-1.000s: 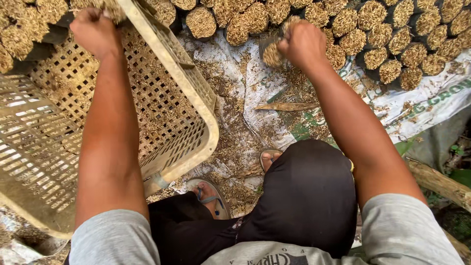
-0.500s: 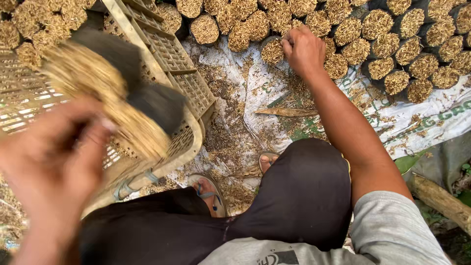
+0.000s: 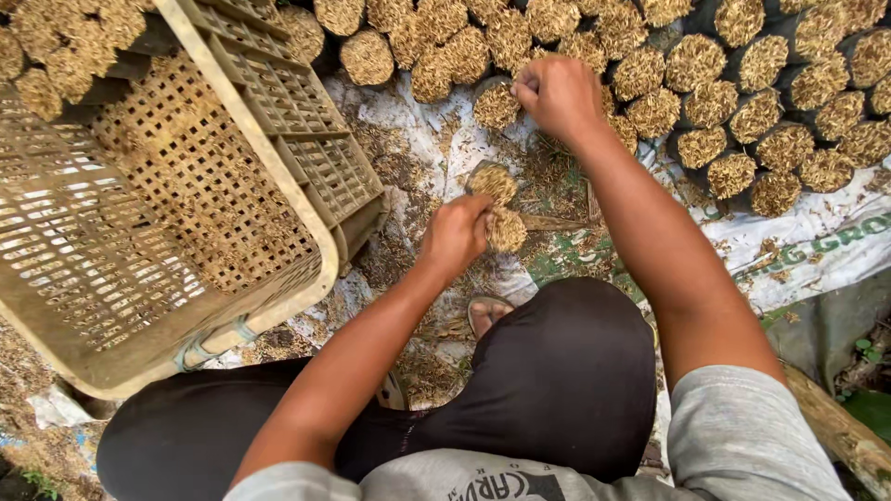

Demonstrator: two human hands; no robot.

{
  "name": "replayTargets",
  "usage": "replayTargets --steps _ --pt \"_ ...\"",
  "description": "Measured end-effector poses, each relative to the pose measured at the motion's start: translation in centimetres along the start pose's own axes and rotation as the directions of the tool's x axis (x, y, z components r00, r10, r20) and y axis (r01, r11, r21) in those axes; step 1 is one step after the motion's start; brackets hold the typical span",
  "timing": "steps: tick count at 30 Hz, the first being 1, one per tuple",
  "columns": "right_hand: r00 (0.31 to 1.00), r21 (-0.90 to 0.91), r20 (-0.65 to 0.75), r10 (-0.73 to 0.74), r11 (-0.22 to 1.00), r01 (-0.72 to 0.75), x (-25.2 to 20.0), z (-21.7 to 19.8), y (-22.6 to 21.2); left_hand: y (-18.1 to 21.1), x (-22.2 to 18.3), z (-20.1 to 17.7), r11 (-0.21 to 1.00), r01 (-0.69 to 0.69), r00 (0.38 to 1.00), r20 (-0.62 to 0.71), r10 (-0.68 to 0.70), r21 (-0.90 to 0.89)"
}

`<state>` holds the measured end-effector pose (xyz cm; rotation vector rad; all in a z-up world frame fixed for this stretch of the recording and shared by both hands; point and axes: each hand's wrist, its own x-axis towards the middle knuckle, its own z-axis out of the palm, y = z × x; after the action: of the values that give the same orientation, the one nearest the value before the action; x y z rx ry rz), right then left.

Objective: The person sits on the ground and repeatedly picks up small, round, straw-like pellets from a large pile on a tarp, placing them into a plastic basket. The person handles the pellets by hand, one or two at a time, and continues filling the basket throughout the clip.

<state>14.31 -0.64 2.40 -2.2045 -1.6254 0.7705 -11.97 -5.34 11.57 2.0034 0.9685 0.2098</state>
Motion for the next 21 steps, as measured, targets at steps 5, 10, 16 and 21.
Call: replayTargets --steps 5,10,16,21 --pt "0.99 -0.093 0.131 -0.043 0.994 0.055 1.9 -2.4 -0.2 -4.2 6.0 5.3 0.967 -0.145 0.947 0.313 0.075 0.208" --pt "0.991 -0.105 0.133 -0.009 0.994 0.023 2.2 -3.1 -1.1 -5.3 13.6 6.2 0.859 -0.359 0.854 0.5 0.144 0.366" --pt "1.0 0.097 0.019 -0.024 0.995 0.022 -2.5 -5.3 -0.5 -5.5 16.9 5.4 0.746 -0.494 0.831 0.494 0.254 0.447" --pt "0.985 -0.122 -0.172 -0.021 0.993 0.0 -10.3 -1.0 -2.2 -6.4 15.9 5.2 0.754 -0.458 0.887 0.302 0.35 0.47"
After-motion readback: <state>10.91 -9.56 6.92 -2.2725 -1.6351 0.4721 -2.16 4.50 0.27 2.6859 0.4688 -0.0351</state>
